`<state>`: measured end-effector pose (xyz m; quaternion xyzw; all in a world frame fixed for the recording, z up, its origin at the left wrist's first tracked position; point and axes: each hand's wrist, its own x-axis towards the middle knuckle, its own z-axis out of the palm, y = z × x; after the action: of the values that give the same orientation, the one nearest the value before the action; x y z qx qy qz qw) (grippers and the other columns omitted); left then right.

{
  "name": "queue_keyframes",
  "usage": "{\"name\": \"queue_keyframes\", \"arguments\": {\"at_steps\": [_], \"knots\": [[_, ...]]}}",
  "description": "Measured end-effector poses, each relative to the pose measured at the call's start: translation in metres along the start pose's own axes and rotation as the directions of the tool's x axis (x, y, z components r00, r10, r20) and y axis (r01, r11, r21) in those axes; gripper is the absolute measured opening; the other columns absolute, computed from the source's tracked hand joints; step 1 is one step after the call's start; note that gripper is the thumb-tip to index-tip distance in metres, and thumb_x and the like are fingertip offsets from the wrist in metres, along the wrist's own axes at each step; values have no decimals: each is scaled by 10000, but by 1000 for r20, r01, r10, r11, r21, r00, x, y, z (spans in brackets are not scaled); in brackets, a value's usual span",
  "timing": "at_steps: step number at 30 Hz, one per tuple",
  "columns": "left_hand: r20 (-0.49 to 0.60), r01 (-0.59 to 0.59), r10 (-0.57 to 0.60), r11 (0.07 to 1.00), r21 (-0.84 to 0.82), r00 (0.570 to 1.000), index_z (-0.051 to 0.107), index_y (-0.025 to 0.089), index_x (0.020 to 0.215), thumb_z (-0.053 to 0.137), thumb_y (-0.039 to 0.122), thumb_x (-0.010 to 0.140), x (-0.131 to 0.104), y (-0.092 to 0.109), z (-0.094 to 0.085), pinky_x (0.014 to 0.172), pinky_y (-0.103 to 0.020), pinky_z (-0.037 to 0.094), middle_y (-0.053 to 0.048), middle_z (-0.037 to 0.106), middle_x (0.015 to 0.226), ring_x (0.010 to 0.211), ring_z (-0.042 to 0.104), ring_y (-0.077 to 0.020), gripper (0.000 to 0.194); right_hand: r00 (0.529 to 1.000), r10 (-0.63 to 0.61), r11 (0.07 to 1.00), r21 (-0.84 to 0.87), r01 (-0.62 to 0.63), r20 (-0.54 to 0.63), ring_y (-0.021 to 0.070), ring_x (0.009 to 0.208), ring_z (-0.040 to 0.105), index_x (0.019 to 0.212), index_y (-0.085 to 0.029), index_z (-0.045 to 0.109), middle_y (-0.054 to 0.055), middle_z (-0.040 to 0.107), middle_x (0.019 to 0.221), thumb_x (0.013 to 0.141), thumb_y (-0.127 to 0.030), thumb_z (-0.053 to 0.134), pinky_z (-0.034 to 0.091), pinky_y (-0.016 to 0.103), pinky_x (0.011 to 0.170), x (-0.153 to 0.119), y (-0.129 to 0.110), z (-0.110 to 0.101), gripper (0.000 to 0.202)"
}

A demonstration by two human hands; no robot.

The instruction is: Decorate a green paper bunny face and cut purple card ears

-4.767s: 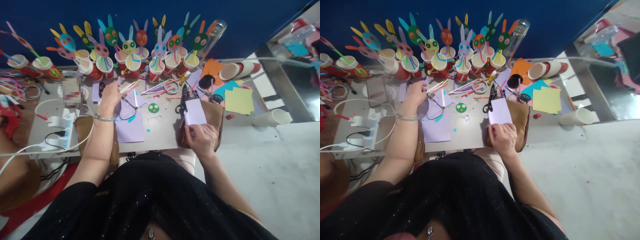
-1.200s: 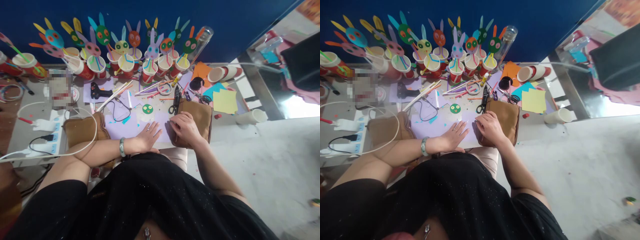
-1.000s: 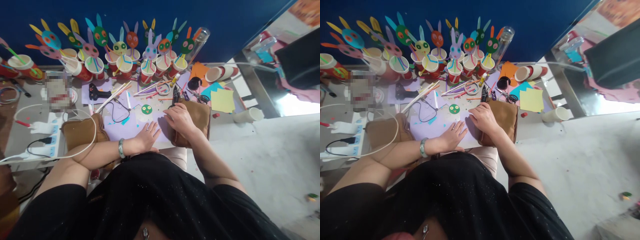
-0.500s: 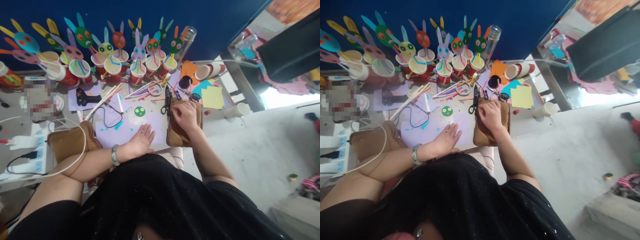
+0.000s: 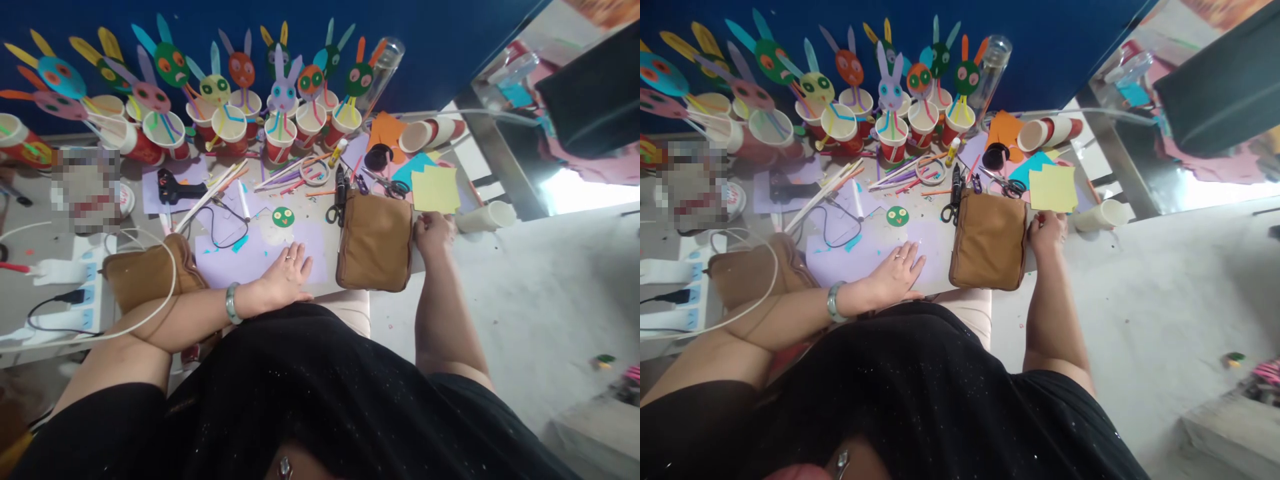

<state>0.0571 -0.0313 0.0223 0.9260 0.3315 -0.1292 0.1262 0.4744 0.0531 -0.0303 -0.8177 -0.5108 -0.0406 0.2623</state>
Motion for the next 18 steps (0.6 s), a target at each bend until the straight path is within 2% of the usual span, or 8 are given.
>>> {"name": "queue_keyframes", "arguments": {"at_steps": [4, 6, 7, 9, 11, 12, 15, 18], "knots": [[6, 9, -9, 1000, -8, 1000, 431, -44, 1609, 626, 611, 1004, 0, 0, 1, 1263, -613, 339, -411, 310, 1680, 1599, 335, -522, 913, 994, -85, 994, 63, 89, -70, 219, 738, 449, 783, -261, 540, 50, 500, 824, 810, -146, 617, 433, 429, 745, -16, -23, -15, 141], [-13, 5, -5, 1000, -5, 1000, 454, -20, 1600, 626, 602, 1008, 0, -1, 2, 1258, -622, 337, -395, 334, 1681, 1594, 350, -517, 876, 968, -228, 949, 200, 245, -102, 234, 784, 545, 966, -223, 641, 131, 626, 1007, 922, -207, 612, 493, 443, 765, -34, -51, -25, 55], [-22, 5, -5, 1000, 0, 1000, 466, -10, 1594, 626, 598, 1009, 0, -2, 3, 1256, -625, 338, -387, 347, 1680, 1591, 356, -516, 858, 947, -311, 910, 266, 320, -76, 236, 797, 581, 1061, -224, 670, 145, 668, 1080, 973, -243, 604, 518, 449, 785, -45, -67, -30, 112], [-38, 5, -5, 1000, 12, 999, 480, -1, 1584, 624, 591, 1013, -1, -2, 3, 1249, -627, 341, -383, 365, 1674, 1585, 363, -520, 835, 889, -454, 815, 380, 438, -52, 247, 816, 632, 1127, -226, 695, 123, 720, 1046, 976, -303, 673, 554, 445, 798, -68, -103, -35, 171], [-39, 2, -2, 1000, 18, 999, 481, -4, 1581, 623, 585, 1015, -1, -2, 2, 1238, -629, 350, -391, 372, 1666, 1578, 373, -525, 829, 806, -583, 735, 491, 468, 104, 235, 806, 665, 1113, -214, 714, 98, 743, 1023, 989, -373, 692, 575, 412, 763, -88, -134, -33, 203], [-32, 2, -2, 1000, 20, 999, 478, -5, 1583, 622, 582, 1017, -1, -2, 1, 1233, -629, 355, -394, 374, 1663, 1573, 382, -525, 828, 747, -639, 702, 535, 470, 183, 229, 809, 677, 1098, -216, 722, 83, 748, 998, 999, -390, 680, 577, 389, 744, -95, -147, -30, 205], [1, 6, -6, 1000, 29, 1000, 476, -4, 1587, 603, 584, 1025, -2, 0, -2, 1220, -630, 369, -395, 386, 1655, 1553, 416, -526, 823, 603, -732, 642, 618, 454, 317, 203, 772, 667, 1098, -208, 724, 75, 748, 982, 1020, -412, 650, 566, 354, 729, -107, -172, -16, 231], [10, 7, -7, 999, 40, 1000, 483, -16, 1581, 575, 593, 1035, -3, 2, -5, 1216, -623, 379, -397, 412, 1638, 1534, 440, -529, 824, 508, -776, 613, 638, 465, 375, 211, 790, 659, 1109, -177, 722, 99, 744, 999, 1026, -406, 631, 552, 362, 773, -107, -186, -1, 260]]}}
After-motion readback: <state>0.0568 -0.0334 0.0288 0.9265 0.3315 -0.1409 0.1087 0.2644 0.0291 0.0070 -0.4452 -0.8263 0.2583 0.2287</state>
